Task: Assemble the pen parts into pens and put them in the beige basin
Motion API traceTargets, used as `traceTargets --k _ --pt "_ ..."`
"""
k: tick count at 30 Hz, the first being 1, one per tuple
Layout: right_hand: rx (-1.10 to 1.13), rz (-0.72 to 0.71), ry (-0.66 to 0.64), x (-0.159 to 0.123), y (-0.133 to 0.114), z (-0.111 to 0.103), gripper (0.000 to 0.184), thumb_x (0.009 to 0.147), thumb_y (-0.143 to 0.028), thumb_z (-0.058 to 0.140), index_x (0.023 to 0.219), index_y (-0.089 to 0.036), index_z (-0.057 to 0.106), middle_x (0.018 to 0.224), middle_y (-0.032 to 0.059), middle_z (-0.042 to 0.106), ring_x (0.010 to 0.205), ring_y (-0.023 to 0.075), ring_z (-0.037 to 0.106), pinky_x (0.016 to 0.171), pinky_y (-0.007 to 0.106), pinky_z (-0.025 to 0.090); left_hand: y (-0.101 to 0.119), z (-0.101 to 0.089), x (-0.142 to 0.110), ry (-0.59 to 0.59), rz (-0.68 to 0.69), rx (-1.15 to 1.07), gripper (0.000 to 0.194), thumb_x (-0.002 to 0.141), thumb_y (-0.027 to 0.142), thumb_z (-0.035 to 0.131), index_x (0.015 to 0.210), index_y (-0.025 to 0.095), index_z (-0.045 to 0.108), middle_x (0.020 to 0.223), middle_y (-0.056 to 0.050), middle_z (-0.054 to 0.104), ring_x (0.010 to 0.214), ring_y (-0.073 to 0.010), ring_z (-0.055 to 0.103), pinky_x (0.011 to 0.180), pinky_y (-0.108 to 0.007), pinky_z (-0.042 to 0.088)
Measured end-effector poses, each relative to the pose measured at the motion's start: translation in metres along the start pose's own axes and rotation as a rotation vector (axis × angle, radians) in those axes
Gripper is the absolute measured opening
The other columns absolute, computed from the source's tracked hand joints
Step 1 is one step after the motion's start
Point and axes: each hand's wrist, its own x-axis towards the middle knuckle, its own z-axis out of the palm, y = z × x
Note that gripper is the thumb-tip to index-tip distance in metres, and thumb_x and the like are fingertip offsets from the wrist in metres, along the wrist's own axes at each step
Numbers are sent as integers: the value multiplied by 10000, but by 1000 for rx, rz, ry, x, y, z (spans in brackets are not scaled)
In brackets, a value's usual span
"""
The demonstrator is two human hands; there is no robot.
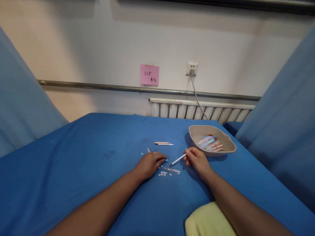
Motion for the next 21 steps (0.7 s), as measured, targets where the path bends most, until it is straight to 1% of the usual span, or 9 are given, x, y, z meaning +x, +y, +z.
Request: traceTargets --k 3,6,10,16,21 --pt "1 1 4 -1 -2 0 382 718 -556 602 738 -177 561 574 -25 575 424 81 467 415 202 354 -1 0 0 11 10 10 223 880 237 471 975 221 673 959 -31 688 903 -177 613 815 -261 435" --pt "50 -7 -16 -2 -4 1 364 716 -538 614 747 -178 569 591 -25 587 439 82 481 435 204 367 0 0 -1 20 18 6 217 873 223 478 974 221 669 978 -32 683 918 -175 606 831 -261 431" --pt "94 5 -42 -2 -4 5 359 679 -519 658 739 -178 563 600 -13 618 454 89 513 444 205 383 4 -1 -2 12 34 -1 215 857 202 496 996 219 660 974 -35 680 898 -172 608 826 -263 435" --pt "11 45 44 3 5 2 399 629 -551 676 685 -177 551 557 -12 617 413 86 501 396 198 362 7 0 -2 15 48 -51 216 848 198 514 1015 204 651 971 -39 682 898 -170 609 822 -263 442" --pt "-12 62 60 2 5 1 416 600 -574 681 648 -182 550 530 -4 620 391 90 494 378 203 354 4 1 -2 21 42 -80 231 843 192 523 1037 212 648 999 -38 682 910 -171 611 823 -265 444"
